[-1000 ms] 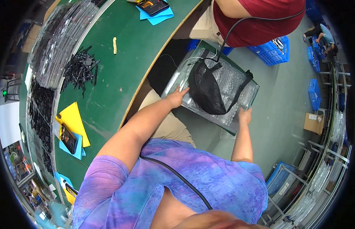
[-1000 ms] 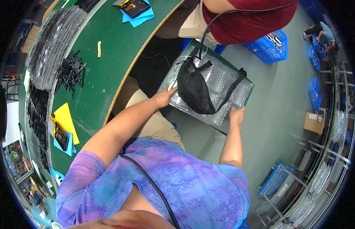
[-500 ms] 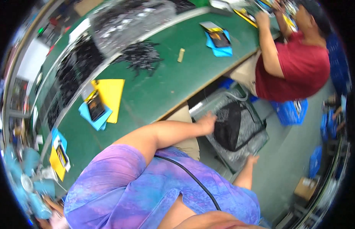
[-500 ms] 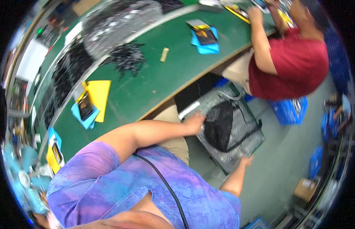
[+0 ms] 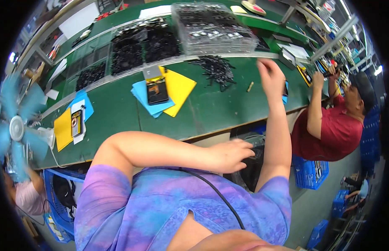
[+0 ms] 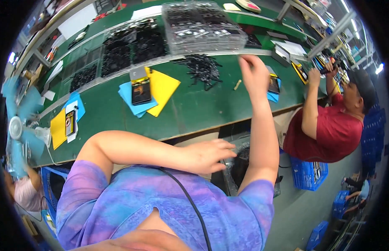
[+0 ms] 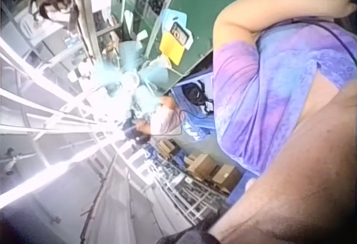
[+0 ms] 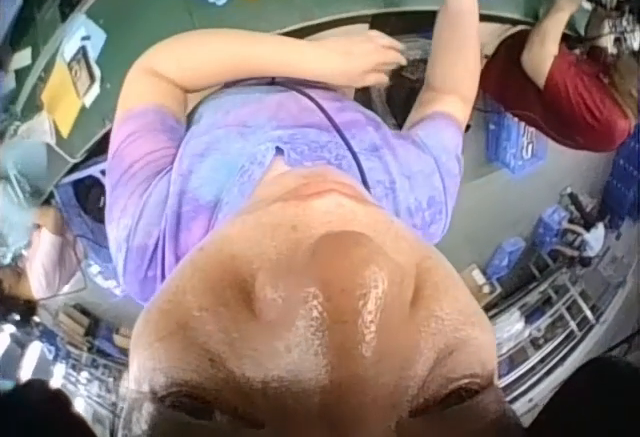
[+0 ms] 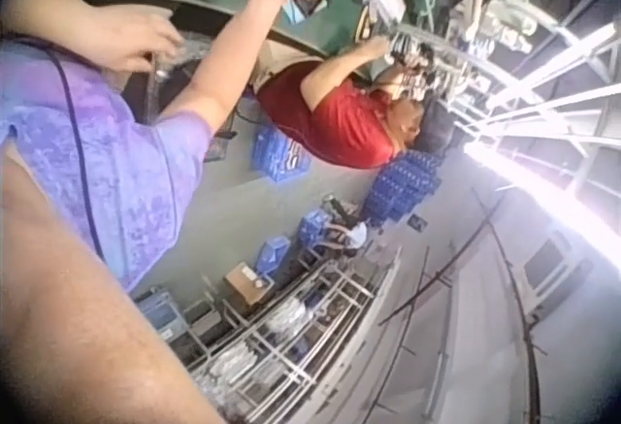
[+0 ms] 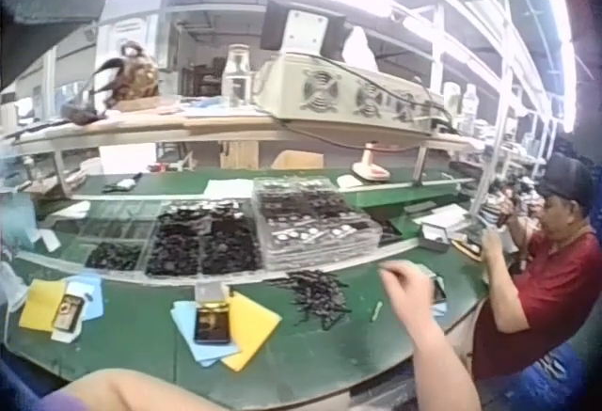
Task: Manually assemble electronic components and screens at a factory workstation.
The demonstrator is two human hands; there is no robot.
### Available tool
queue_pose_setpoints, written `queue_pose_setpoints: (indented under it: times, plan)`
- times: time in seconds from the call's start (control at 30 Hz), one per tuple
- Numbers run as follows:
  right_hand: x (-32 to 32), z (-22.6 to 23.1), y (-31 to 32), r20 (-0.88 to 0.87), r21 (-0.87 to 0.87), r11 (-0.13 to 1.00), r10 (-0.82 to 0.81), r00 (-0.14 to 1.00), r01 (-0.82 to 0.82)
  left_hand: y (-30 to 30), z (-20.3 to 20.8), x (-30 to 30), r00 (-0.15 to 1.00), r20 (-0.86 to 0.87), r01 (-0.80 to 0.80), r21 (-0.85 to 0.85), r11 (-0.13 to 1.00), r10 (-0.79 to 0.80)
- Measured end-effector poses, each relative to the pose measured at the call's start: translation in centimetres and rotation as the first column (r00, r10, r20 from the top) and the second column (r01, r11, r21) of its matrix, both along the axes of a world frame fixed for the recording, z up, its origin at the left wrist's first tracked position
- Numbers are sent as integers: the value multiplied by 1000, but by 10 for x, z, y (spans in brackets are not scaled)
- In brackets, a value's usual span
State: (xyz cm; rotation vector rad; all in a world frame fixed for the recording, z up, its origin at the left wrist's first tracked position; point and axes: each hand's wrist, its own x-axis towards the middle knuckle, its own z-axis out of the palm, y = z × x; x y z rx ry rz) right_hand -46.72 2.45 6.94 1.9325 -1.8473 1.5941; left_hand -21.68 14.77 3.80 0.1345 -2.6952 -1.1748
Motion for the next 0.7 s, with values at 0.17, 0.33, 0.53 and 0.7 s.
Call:
queue_pose_setpoints:
  times: [0.17,0.33,0.53,0.7]
  plan:
    - [86,23,-190,-336,458,884,73,939,96,-37,14,116,925,-117,-367,-29,930,361]
    - [100,20,-291,-422,787,584,274,864,198,-54,8,202,745,-209,-653,-30,757,634]
    - [95,13,-326,-525,684,689,237,818,240,-97,5,248,571,-231,-816,-50,576,788]
    - [74,10,-298,98,487,874,-44,994,-9,-135,-9,239,584,-184,-811,-89,578,791]
